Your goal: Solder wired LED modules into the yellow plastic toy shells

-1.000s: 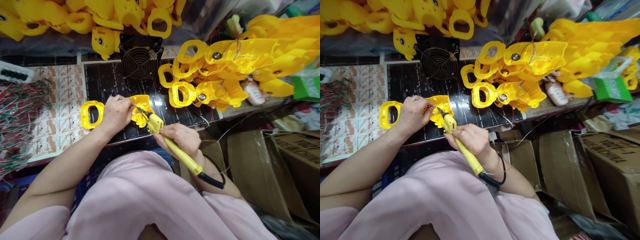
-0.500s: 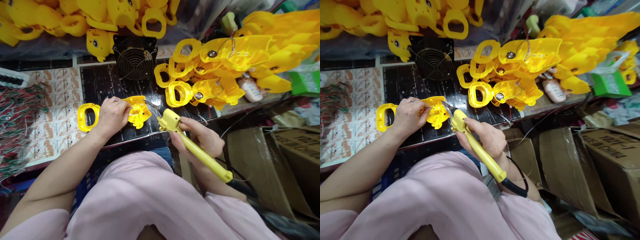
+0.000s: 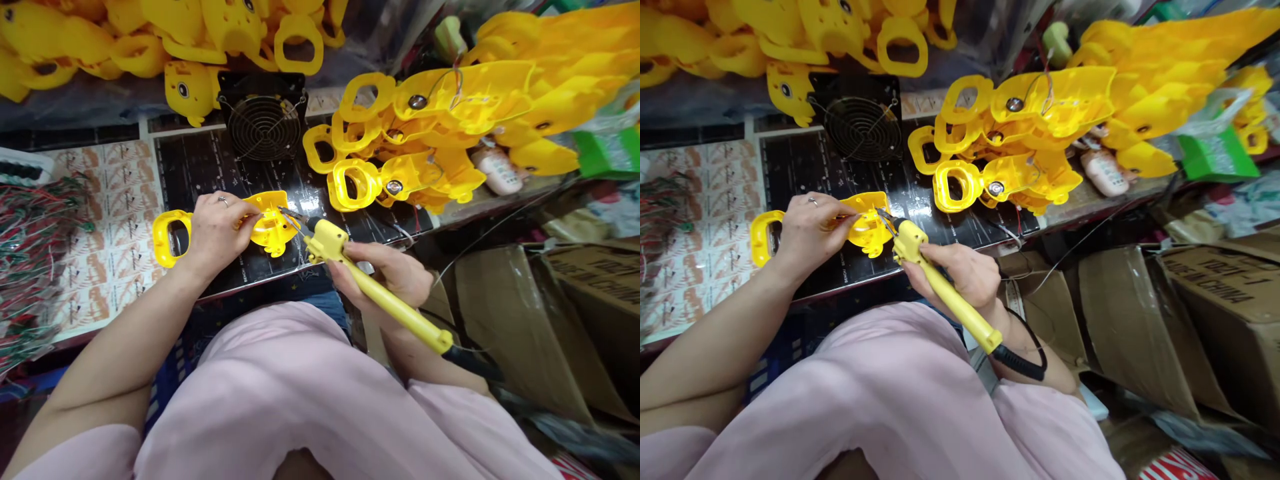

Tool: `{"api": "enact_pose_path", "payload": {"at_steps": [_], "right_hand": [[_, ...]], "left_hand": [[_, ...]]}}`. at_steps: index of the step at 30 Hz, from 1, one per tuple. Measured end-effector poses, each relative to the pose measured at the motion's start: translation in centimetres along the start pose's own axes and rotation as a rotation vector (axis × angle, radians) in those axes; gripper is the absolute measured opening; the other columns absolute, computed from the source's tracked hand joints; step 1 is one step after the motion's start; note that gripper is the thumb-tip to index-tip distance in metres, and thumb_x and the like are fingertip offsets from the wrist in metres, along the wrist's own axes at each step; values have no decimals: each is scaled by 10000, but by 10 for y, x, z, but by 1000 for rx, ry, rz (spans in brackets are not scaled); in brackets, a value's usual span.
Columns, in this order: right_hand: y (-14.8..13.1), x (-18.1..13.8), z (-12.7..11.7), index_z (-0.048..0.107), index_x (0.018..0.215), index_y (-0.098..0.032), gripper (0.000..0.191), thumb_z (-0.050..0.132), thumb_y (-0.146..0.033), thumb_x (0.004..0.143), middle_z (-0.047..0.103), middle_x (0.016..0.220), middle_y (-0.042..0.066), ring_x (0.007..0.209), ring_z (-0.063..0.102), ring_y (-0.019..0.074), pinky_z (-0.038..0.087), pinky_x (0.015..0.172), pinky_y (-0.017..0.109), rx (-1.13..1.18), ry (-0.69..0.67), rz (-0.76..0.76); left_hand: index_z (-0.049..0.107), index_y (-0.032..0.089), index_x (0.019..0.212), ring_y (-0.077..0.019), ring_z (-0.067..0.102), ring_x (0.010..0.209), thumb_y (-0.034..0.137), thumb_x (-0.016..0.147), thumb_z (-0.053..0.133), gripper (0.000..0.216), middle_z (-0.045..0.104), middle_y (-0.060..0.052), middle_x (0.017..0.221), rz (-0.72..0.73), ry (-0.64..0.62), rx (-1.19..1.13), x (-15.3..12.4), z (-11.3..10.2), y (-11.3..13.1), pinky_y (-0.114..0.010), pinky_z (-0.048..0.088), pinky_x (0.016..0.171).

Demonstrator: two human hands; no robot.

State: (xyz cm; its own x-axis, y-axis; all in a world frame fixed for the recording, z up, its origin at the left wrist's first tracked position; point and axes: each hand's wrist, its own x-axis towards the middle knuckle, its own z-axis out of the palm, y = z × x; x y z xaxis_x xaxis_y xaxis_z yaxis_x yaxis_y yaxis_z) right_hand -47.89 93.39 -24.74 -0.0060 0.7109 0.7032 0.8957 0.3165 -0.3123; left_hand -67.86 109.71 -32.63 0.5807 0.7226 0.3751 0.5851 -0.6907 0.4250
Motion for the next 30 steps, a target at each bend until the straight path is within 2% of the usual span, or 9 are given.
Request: {"api": "enact_pose_path", "payload": {"at_steps": [4, 7, 11, 14, 18, 24, 30], "right_hand": [[-2, 0, -4, 622, 1342, -213, 452, 769, -197, 915, 800, 853, 0, 627, 742, 143, 659, 666, 228, -47, -47, 43], [-2, 0, -7, 614, 1391, -231, 515, 777, -176, 905, 805, 864, -2, 638, 746, 150, 661, 675, 237, -57, -59, 41], [-1, -1, -6, 661, 1294, -226, 419, 790, -182, 898, 812, 905, 15, 631, 745, 154, 654, 621, 252, -30, -65, 30], [-1, -2, 0, 661, 1143, -218, 275, 788, -183, 902, 796, 840, 9, 631, 750, 159, 654, 603, 253, 7, -37, -14], [-1, 0, 6, 604, 968, -217, 221, 791, -131, 888, 764, 735, -3, 619, 748, 149, 643, 622, 222, 49, -32, -66], [0, 3, 12, 596, 904, -199, 197, 786, -145, 897, 741, 689, -2, 605, 739, 132, 619, 619, 199, 39, -38, -105], [2, 5, 16, 601, 891, -219, 163, 758, -196, 930, 755, 708, -11, 592, 730, 131, 618, 608, 216, 1, -92, -114]], "left_hand": [[759, 233, 920, -280, 675, 939, 293, 950, 614, 160, 751, -63, 861, -15, -38, 22, 4, 1, 2, -457, 466, 931], [772, 224, 894, -291, 666, 962, 292, 949, 613, 181, 740, -77, 873, -3, -59, 57, 6, -1, 7, -476, 468, 937], [790, 198, 916, -296, 671, 1027, 271, 955, 585, 222, 751, -112, 1072, 21, -78, 92, 7, -3, 15, -450, 503, 882], [790, 175, 917, -290, 686, 1020, 252, 949, 572, 234, 732, -127, 1173, 4, -105, 98, 9, -3, 20, -427, 530, 842], [796, 170, 925, -271, 696, 963, 255, 927, 597, 217, 702, -125, 1194, -54, -152, 99, 12, -4, 24, -413, 544, 829], [814, 157, 929, -282, 690, 901, 249, 900, 603, 232, 695, -136, 1212, -83, -214, 125, 20, -8, 30, -443, 541, 812], [822, 162, 976, -305, 688, 975, 237, 882, 588, 263, 680, -128, 1225, -118, -322, 138, 30, -11, 35, -453, 536, 847]]}}
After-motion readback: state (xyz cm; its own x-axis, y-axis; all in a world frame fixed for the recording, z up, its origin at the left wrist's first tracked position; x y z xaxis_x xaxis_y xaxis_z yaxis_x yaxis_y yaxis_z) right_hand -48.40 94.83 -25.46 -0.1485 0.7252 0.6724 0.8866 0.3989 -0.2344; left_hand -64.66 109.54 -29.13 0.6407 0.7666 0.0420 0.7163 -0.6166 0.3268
